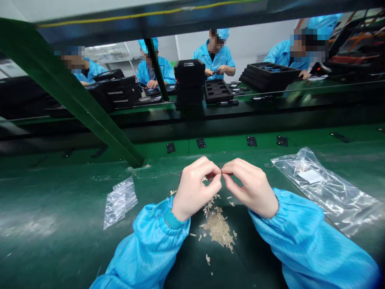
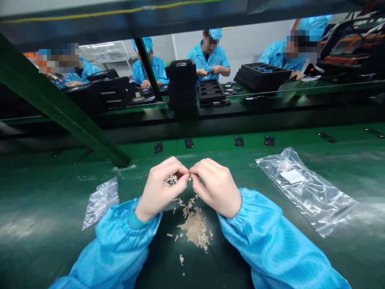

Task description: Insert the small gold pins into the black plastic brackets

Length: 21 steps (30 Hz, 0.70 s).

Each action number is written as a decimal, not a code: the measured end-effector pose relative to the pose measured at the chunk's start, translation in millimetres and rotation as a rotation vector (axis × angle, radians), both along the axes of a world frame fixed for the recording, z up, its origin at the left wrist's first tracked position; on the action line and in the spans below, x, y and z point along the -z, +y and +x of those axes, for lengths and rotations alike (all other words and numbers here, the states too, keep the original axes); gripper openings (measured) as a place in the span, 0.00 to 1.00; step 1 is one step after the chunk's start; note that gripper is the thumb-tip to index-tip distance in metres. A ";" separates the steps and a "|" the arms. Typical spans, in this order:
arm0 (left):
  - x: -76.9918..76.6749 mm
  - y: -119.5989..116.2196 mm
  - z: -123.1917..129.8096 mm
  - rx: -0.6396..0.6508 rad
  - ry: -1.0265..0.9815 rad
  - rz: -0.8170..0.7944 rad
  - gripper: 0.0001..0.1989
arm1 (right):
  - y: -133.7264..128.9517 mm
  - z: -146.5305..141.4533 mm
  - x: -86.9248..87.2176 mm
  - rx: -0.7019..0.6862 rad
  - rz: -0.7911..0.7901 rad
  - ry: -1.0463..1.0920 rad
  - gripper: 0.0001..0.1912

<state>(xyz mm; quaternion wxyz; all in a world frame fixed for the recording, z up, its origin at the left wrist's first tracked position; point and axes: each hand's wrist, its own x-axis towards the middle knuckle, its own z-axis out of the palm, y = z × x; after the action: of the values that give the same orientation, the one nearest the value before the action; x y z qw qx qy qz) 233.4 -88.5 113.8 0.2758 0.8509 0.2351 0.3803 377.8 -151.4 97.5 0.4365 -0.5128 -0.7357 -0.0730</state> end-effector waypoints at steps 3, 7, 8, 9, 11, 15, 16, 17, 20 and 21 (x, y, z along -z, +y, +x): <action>0.5 0.5 -0.1 0.004 -0.006 0.001 0.07 | 0.3 0.0 -1.6 -0.006 0.007 -0.009 0.07; 1.3 1.2 0.3 0.017 -0.013 -0.006 0.07 | 0.4 -0.4 -2.7 -0.012 0.016 -0.011 0.06; 1.3 1.1 0.4 0.018 -0.010 -0.010 0.07 | 0.3 -0.6 -2.7 -0.005 0.015 -0.010 0.07; 1.1 1.0 0.5 0.019 -0.003 -0.017 0.07 | 0.3 -0.8 -2.7 0.006 0.012 -0.009 0.07; 0.7 0.5 0.2 0.025 0.008 -0.037 0.07 | 0.2 -1.1 -3.1 0.013 0.006 0.002 0.07; 0.0 0.0 -0.8 0.021 0.007 -0.048 0.07 | 0.5 -0.5 -4.2 -0.037 -0.010 0.048 0.07; 0.1 0.0 -0.8 0.020 0.007 -0.035 0.07 | 0.7 -0.1 -4.2 -0.046 -0.015 0.052 0.06; 0.3 0.2 -0.7 0.018 0.009 -0.020 0.07 | 1.0 0.4 -4.0 -0.049 -0.018 0.050 0.06; 1.4 0.5 0.3 0.008 0.018 0.022 0.07 | 1.8 1.3 -2.8 -0.042 -0.019 0.024 0.06; 1.7 0.6 0.6 0.005 0.019 0.026 0.07 | 1.9 1.4 -2.3 -0.037 -0.018 0.016 0.06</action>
<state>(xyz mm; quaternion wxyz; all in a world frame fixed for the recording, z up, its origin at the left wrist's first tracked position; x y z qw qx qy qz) 234.0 -87.9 112.0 0.2633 0.8585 0.2305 0.3748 379.1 -149.4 99.9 0.4391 -0.5033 -0.7422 -0.0542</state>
